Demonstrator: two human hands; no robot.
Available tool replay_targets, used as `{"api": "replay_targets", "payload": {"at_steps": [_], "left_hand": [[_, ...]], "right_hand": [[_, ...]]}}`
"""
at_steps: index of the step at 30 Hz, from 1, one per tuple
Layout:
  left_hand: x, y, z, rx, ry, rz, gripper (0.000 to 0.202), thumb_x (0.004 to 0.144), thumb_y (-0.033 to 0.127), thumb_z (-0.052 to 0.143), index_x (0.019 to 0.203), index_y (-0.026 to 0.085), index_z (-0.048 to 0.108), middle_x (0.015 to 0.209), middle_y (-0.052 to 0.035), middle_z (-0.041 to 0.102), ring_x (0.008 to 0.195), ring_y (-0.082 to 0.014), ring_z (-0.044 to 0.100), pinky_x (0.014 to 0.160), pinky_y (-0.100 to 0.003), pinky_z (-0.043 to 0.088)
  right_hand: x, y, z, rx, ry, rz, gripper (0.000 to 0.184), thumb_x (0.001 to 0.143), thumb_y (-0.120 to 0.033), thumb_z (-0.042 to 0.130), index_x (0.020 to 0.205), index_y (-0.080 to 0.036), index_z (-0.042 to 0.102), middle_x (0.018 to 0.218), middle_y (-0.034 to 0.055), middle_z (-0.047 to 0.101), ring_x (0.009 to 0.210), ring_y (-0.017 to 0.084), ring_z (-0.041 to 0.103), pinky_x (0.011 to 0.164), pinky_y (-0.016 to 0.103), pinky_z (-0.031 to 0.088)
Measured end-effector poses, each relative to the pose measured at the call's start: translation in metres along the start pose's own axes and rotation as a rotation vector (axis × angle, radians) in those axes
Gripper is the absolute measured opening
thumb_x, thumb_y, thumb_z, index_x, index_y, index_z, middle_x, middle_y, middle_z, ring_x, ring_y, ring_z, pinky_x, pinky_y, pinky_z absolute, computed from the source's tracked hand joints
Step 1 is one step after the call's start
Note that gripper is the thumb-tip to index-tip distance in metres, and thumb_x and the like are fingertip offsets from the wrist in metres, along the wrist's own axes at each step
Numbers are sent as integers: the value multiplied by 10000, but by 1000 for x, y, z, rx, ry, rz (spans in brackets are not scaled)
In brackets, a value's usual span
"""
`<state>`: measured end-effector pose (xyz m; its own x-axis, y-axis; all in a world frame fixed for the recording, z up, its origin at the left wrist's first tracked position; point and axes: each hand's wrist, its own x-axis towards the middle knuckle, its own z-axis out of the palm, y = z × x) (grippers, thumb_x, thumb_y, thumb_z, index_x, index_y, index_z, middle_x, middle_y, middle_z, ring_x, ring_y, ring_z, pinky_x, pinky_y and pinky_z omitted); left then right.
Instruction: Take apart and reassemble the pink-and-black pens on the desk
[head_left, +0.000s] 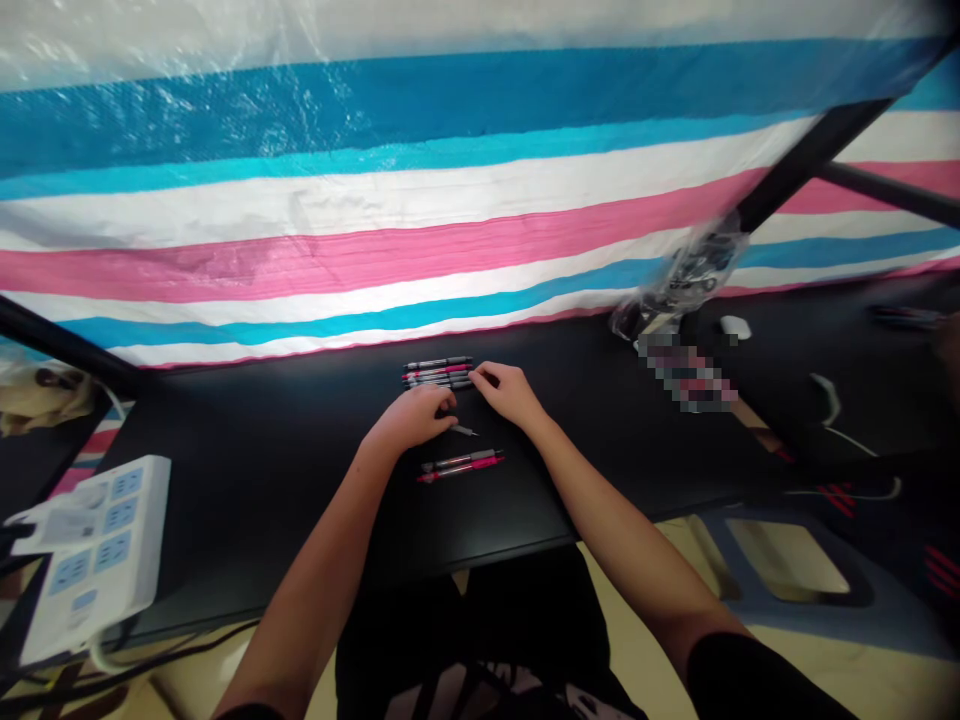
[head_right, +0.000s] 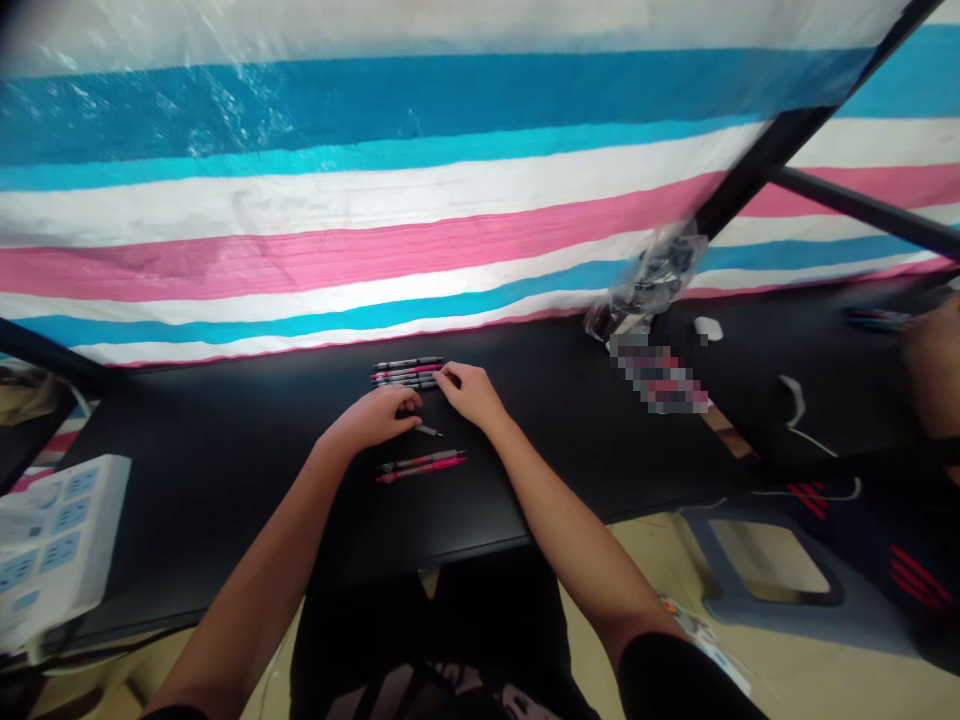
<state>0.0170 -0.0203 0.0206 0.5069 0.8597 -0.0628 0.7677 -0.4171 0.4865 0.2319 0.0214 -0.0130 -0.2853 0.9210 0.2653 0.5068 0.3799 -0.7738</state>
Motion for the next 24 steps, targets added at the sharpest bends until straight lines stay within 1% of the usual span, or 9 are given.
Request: {"api": "replay_targets", "payload": {"at_steps": [2,3,6,8,10,13,17,21,24], "left_hand": [[-1,1,2,31,-51,8,327,799,370,785,1075,204,729,1050,-81,701,992,-272,646,859,-357,502],[-1,3,2,54,-83,8,338,778,383,810,1059,211,734,1053,-82,694,1005,-283,639,858,-362,499],[-1,7,2,60,-117,-2,144,832,289,759,947,206,732,1001,-74,694,951,-263,641,809,-340,483],[0,8,0,11,-46,-17,84,905,246,674,951,190,716,973,-75,708,899,-240,651,777,-324,472],[0,9,-4,-25,62,-31,147,975,263,588,1028,182,699,974,-81,723,876,-234,659,758,-319,464],[-1,10,-10,-60,147,-13,200,1016,300,532,1105,198,680,973,-72,732,859,-225,668,739,-301,455],[-1,8,-11,-94,236,-9,169,974,277,595,1090,206,696,965,-60,734,849,-210,666,757,-285,456],[1,1,-12,-106,224,-62,159,943,290,636,952,179,749,769,-38,709,711,-189,626,712,-289,437],[-1,-5,-16,-193,197,-81,202,920,321,660,822,176,762,693,-24,703,660,-170,606,679,-284,427]], "right_hand": [[0,0,0,1,-41,-7,282,951,-400,574,791,-193,680,710,18,660,667,173,573,669,292,404],[-1,0,0,-1,-52,-10,282,950,-398,574,793,-191,683,714,19,664,671,174,574,672,292,407],[-1,-1,1,2,-65,-8,283,948,-395,573,793,-188,687,714,20,663,673,174,570,676,295,409],[-2,-2,0,28,-83,6,290,946,-411,580,796,-189,691,717,18,666,673,171,570,677,295,410],[-3,-4,-1,87,-149,29,344,956,-456,575,768,-191,686,696,14,665,656,166,576,668,291,417],[-5,-8,-1,240,-259,59,425,965,-538,560,747,-192,675,629,6,652,599,156,584,634,282,436],[-5,-7,1,373,-213,92,431,934,-589,597,802,-189,683,575,-7,629,529,142,566,573,268,434],[-3,-3,7,463,-190,136,421,904,-579,645,768,-183,680,547,-5,633,472,128,548,532,268,435],[-3,-4,13,631,-186,149,365,849,-545,722,851,-180,716,674,33,728,557,154,640,594,297,518]]}}
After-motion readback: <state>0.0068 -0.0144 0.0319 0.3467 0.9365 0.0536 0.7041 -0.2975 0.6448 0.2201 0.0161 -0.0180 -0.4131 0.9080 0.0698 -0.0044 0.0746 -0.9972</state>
